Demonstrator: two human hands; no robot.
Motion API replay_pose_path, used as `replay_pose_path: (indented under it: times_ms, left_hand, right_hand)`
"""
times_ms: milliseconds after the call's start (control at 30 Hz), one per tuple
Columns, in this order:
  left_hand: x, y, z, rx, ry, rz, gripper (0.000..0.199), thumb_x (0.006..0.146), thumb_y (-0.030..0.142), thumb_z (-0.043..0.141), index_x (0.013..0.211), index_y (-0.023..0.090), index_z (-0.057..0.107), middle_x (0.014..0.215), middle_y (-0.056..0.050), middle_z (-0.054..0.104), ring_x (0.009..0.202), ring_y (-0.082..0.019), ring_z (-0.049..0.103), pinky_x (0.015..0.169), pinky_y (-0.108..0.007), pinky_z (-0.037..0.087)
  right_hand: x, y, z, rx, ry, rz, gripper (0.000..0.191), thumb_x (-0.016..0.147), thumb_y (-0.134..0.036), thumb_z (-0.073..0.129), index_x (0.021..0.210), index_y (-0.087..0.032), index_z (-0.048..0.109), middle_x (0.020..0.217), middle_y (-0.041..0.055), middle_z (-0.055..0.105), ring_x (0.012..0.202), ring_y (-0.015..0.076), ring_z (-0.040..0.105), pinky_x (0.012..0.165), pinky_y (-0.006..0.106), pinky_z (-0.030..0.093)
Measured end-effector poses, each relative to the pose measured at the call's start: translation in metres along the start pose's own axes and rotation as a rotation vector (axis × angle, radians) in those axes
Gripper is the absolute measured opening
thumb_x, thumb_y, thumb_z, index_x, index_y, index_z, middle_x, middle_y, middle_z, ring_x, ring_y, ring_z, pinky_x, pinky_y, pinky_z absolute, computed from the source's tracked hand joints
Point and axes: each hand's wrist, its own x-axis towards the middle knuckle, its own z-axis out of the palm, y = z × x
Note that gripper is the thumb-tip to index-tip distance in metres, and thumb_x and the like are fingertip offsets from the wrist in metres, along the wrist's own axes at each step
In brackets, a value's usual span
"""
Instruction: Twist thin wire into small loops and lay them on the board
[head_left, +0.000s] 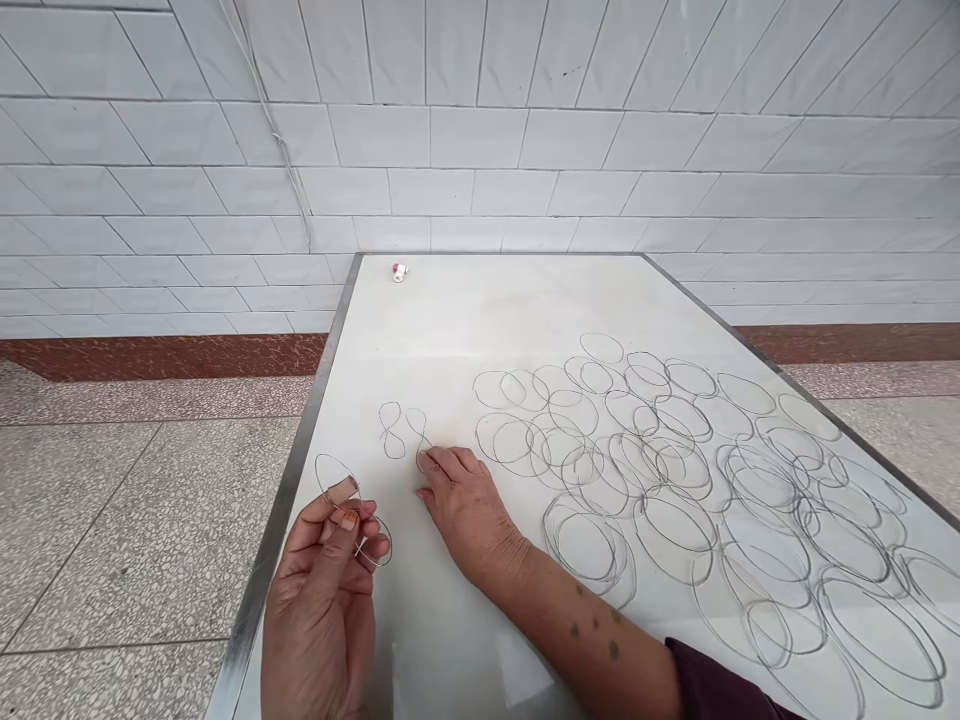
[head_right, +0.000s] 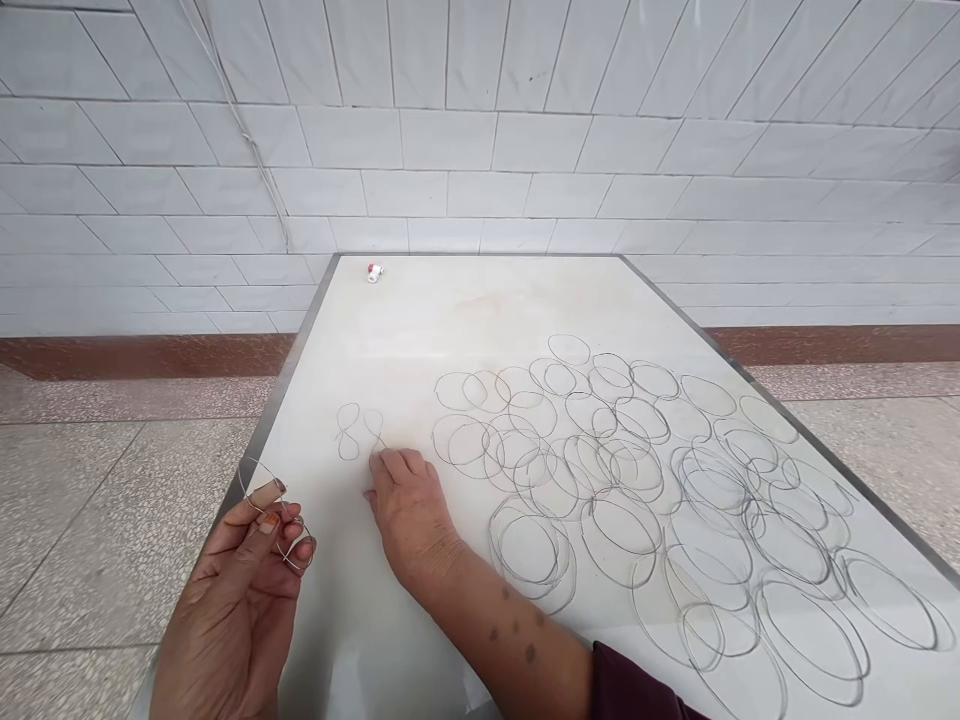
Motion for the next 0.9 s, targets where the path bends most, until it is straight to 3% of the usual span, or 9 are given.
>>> replay_pose_path:
  times_ms: [167, 333, 433, 633, 900]
  left_hand:
    - [0.002, -0.005, -0.001, 0.063, 0.002, 0.021, 0.031, 0.068, 0.026, 0.083, 0.097, 0.02, 0.074, 0.087, -0.002, 0.068, 0.079, -0.012, 0.061, 0.069, -0.022, 0.051]
    - [0.004, -0.009, -0.002, 0.139, -0.012, 0.068, 0.033, 0.069, 0.029, 0.083, 0.099, 0.021, 0.073, 0.086, -0.002, 0.07, 0.072, -0.01, 0.056, 0.068, -0.021, 0.047]
    - [0.002, -0.011, -0.001, 0.219, -0.029, 0.096, 0.033, 0.071, 0.032, 0.081, 0.1, 0.021, 0.072, 0.086, -0.001, 0.07, 0.067, -0.009, 0.052, 0.069, -0.022, 0.045]
    - [-0.001, -0.015, -0.002, 0.368, -0.096, 0.081, 0.036, 0.072, 0.035, 0.08, 0.106, 0.024, 0.073, 0.079, 0.002, 0.065, 0.068, -0.009, 0.051, 0.071, -0.023, 0.044]
    - [-0.001, -0.014, 0.001, 0.371, -0.129, 0.044, 0.036, 0.071, 0.037, 0.08, 0.104, 0.023, 0.075, 0.073, 0.002, 0.064, 0.065, -0.01, 0.054, 0.072, -0.028, 0.046]
  right_hand:
    - [-0.002, -0.006, -0.01, 0.208, 0.05, 0.031, 0.032, 0.094, -0.012, 0.045, 0.123, -0.018, 0.058, 0.118, 0.0117, 0.063, 0.112, 0.0269, 0.054, 0.094, 0.046, 0.051]
    - [-0.015, -0.021, -0.039, 0.884, -0.077, 0.303, 0.026, 0.103, -0.037, 0.036, 0.108, -0.023, 0.057, 0.097, 0.0056, 0.066, 0.092, 0.0195, 0.062, 0.082, 0.039, 0.053]
    - [-0.021, -0.027, -0.053, 1.177, -0.121, 0.357, 0.028, 0.1, -0.047, 0.042, 0.103, -0.023, 0.056, 0.091, 0.0033, 0.062, 0.084, 0.0167, 0.06, 0.075, 0.034, 0.051]
    - [-0.019, -0.028, -0.06, 1.283, -0.106, 0.384, 0.017, 0.089, -0.04, 0.062, 0.095, -0.023, 0.062, 0.081, -0.0006, 0.057, 0.074, 0.0134, 0.05, 0.065, 0.027, 0.043]
    - [-0.019, -0.025, -0.057, 1.402, -0.074, 0.372, 0.007, 0.085, -0.03, 0.067, 0.089, -0.024, 0.065, 0.083, -0.0011, 0.062, 0.077, 0.0136, 0.055, 0.074, 0.03, 0.045]
